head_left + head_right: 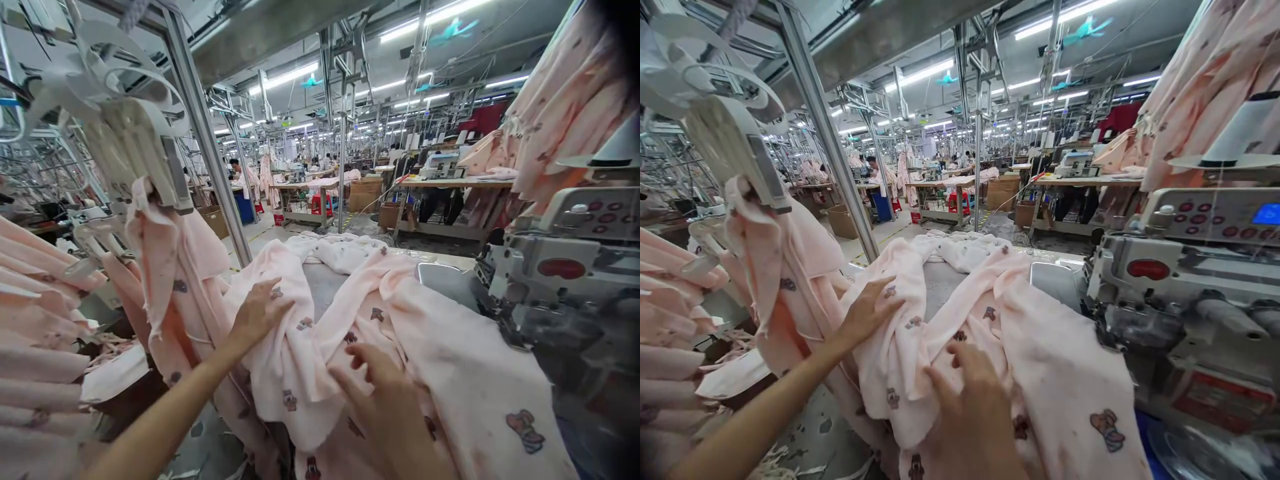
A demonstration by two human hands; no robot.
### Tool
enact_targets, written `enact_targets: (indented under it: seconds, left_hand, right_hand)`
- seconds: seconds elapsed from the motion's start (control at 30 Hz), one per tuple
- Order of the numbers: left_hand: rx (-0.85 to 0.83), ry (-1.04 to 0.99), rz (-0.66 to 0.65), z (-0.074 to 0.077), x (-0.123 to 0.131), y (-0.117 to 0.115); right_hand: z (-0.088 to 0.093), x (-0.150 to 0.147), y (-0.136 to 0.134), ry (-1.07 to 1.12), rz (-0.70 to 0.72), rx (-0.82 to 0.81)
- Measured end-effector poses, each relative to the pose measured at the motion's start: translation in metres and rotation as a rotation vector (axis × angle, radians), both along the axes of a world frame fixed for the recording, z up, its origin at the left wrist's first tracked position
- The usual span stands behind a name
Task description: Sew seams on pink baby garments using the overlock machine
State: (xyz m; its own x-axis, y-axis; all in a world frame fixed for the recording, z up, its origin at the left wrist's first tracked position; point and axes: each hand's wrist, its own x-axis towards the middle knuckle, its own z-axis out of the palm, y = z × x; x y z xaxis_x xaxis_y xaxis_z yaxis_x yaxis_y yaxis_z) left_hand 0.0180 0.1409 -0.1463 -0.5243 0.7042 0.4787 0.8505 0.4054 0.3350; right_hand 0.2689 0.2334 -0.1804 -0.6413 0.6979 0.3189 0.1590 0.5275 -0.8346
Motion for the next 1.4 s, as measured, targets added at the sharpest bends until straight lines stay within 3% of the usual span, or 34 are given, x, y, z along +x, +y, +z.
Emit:
enact_targets:
  seconds: [0.03, 0.1, 0.17, 0.27, 0.3, 0.37, 0.43, 0.6, 0.67, 0.73, 0.87, 1.0, 1.07, 1.17, 1.27, 1.33, 1.4]
  left_hand:
    - [0.007, -0.036, 0.019, -0.01, 0.005, -0.006]
    - [0.012, -0.096, 0.049, -0.013, 0.007, -0.016]
    - [0.048, -0.136, 0.081, 0.003, -0.002, -0.026]
    - [0.139, -0.176, 0.145, 0.038, -0.021, -0.038]
    - [0.136, -0.203, 0.137, 0.047, -0.026, -0.041]
    - [0.065, -0.266, 0.073, 0.059, -0.032, -0.043]
    - [-0.019, -0.289, 0.033, 0.06, -0.037, -0.046]
    - [-0.05, -0.088, 0.186, 0.052, -0.033, -0.074]
    - [-0.054, 0.007, 0.125, 0.054, -0.018, -0.082]
    - [-0.072, 0.061, -0.041, 0.057, 0.003, -0.08]
    - [-0.266, -0.015, -0.362, 0.057, 0.029, -0.055]
    - [-0.508, -0.132, -0.498, 0.063, 0.006, -0.027]
    - [-0.525, -0.174, -0.565, 0.084, -0.006, -0.019]
    - [-0.409, -0.196, -0.666, 0.133, 0.003, -0.004]
    - [-0.224, -0.248, -0.811, 0.171, 0.044, 0.029]
    - [-0.127, -0.332, -0.943, 0.183, 0.078, 0.059]
    - [-0.048, -0.36, -1.051, 0.187, 0.109, 0.084]
  right_hand:
    - [0.002, -0.003, -0.011, 0.0, 0.039, 0.021]
    - [0.012, -0.011, -0.022, 0.017, 0.121, 0.044]
    - [0.032, -0.012, -0.012, 0.081, 0.13, 0.012]
    - [0.068, -0.003, 0.026, 0.278, -0.095, -0.055]
    - [0.077, -0.001, 0.038, 0.32, -0.1, -0.113]
    - [0.084, 0.002, 0.054, 0.281, 0.075, -0.225]
    - [0.078, 0.006, 0.055, 0.241, 0.183, -0.305]
    - [0.038, 0.035, 0.028, 0.149, 0.206, -0.38]
    - [0.027, 0.044, 0.02, 0.073, 0.235, -0.392]
    - [0.022, 0.047, 0.015, 0.016, 0.235, -0.376]
    - [0.022, 0.046, 0.008, -0.022, 0.242, -0.282]
    - [0.022, 0.059, 0.003, -0.066, 0.338, -0.232]
    - [0.025, 0.068, 0.005, -0.099, 0.369, -0.229]
    - [0.042, 0.06, 0.011, -0.034, 0.349, -0.288]
    - [0.067, 0.021, 0.008, 0.247, 0.427, -0.441]
    - [0.08, -0.001, 0.002, 0.331, 0.511, -0.547]
    - [0.083, 0.005, -0.002, 0.411, 0.457, -0.615]
